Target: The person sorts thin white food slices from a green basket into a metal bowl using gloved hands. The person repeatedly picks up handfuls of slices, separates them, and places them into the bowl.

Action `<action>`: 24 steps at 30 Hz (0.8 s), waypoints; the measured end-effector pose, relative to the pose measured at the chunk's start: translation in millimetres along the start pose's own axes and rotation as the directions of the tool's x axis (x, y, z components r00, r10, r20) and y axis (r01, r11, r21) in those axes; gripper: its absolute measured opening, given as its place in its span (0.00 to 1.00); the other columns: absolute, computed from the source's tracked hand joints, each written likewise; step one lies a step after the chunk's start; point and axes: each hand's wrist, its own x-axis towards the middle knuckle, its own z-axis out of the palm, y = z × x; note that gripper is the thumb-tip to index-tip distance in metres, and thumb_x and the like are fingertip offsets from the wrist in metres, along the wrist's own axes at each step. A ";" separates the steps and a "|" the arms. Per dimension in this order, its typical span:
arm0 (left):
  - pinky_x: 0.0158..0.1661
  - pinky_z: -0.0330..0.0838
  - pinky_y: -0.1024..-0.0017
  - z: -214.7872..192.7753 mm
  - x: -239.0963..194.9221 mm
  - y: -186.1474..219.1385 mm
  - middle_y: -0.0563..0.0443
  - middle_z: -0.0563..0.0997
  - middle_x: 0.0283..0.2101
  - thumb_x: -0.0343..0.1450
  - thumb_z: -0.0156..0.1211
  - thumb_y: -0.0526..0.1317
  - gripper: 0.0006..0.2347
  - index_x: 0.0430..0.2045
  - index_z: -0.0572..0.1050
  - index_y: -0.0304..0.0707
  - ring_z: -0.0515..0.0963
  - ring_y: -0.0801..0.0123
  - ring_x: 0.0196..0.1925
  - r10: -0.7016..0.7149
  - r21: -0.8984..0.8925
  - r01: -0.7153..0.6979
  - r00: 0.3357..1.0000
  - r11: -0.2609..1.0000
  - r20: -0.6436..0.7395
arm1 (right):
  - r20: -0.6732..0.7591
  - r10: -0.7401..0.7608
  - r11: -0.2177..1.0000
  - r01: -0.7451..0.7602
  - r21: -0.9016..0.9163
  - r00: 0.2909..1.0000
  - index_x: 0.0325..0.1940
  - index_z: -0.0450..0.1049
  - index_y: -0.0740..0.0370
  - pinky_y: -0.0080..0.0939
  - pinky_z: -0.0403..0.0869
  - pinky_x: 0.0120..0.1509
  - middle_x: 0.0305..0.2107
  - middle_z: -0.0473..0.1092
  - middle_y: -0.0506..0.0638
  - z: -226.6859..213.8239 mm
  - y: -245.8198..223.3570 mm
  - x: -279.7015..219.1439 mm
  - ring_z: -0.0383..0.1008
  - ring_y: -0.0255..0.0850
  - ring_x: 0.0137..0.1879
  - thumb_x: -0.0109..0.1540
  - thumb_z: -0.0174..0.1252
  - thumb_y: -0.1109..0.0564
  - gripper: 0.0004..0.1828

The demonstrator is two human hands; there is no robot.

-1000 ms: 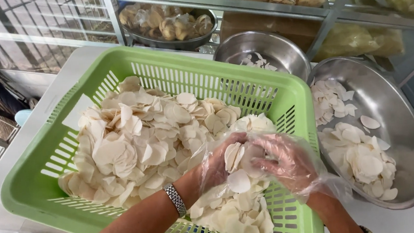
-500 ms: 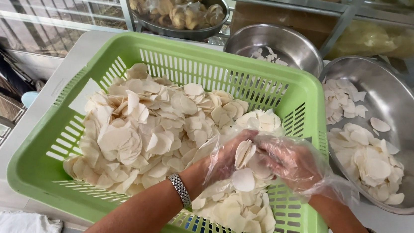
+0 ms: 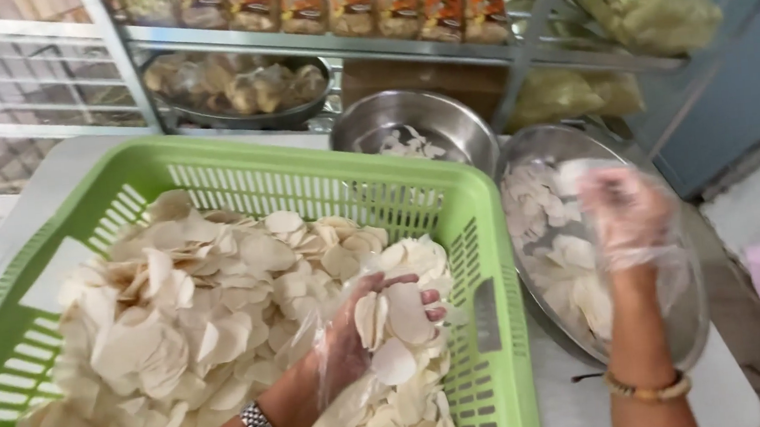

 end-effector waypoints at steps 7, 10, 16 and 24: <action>0.41 0.75 0.50 14.5 -9.7 2.9 0.37 0.78 0.45 0.72 0.59 0.48 0.12 0.36 0.75 0.38 0.77 0.49 0.45 0.017 -0.127 0.016 0.967 0.992 0.253 | 0.162 0.270 0.963 -0.261 -0.075 0.949 0.49 0.82 0.52 0.31 0.72 0.56 0.42 0.77 0.44 53.3 104.9 74.2 0.76 0.35 0.48 0.57 0.73 0.55 0.17; 0.43 0.74 0.50 10.9 -4.5 9.3 0.39 0.77 0.44 0.72 0.56 0.47 0.11 0.36 0.75 0.38 0.77 0.52 0.44 0.061 -0.141 -0.024 0.961 0.990 0.271 | 0.272 -0.251 0.837 0.067 0.543 0.929 0.41 0.75 0.46 0.46 0.72 0.68 0.52 0.71 0.54 43.0 -1.6 29.1 0.71 0.46 0.61 0.61 0.58 0.36 0.16; 0.41 0.75 0.55 -2.2 -0.5 13.1 0.42 0.78 0.39 0.71 0.51 0.48 0.15 0.40 0.75 0.37 0.78 0.56 0.40 0.141 0.102 -0.144 0.989 0.984 0.044 | 0.457 -0.531 0.822 0.303 0.481 0.714 0.49 0.75 0.62 0.37 0.83 0.60 0.52 0.76 0.57 12.7 -189.8 -88.5 0.81 0.45 0.57 0.62 0.60 0.58 0.12; 0.33 0.75 0.62 -4.3 1.4 16.2 0.43 0.82 0.32 0.73 0.45 0.51 0.19 0.39 0.79 0.35 0.80 0.56 0.32 0.299 0.298 -0.241 0.940 0.923 -0.164 | 0.638 -0.409 0.893 0.140 0.428 0.652 0.48 0.77 0.58 0.39 0.90 0.50 0.59 0.70 0.51 9.3 -217.0 -126.5 0.80 0.44 0.59 0.62 0.56 0.45 0.18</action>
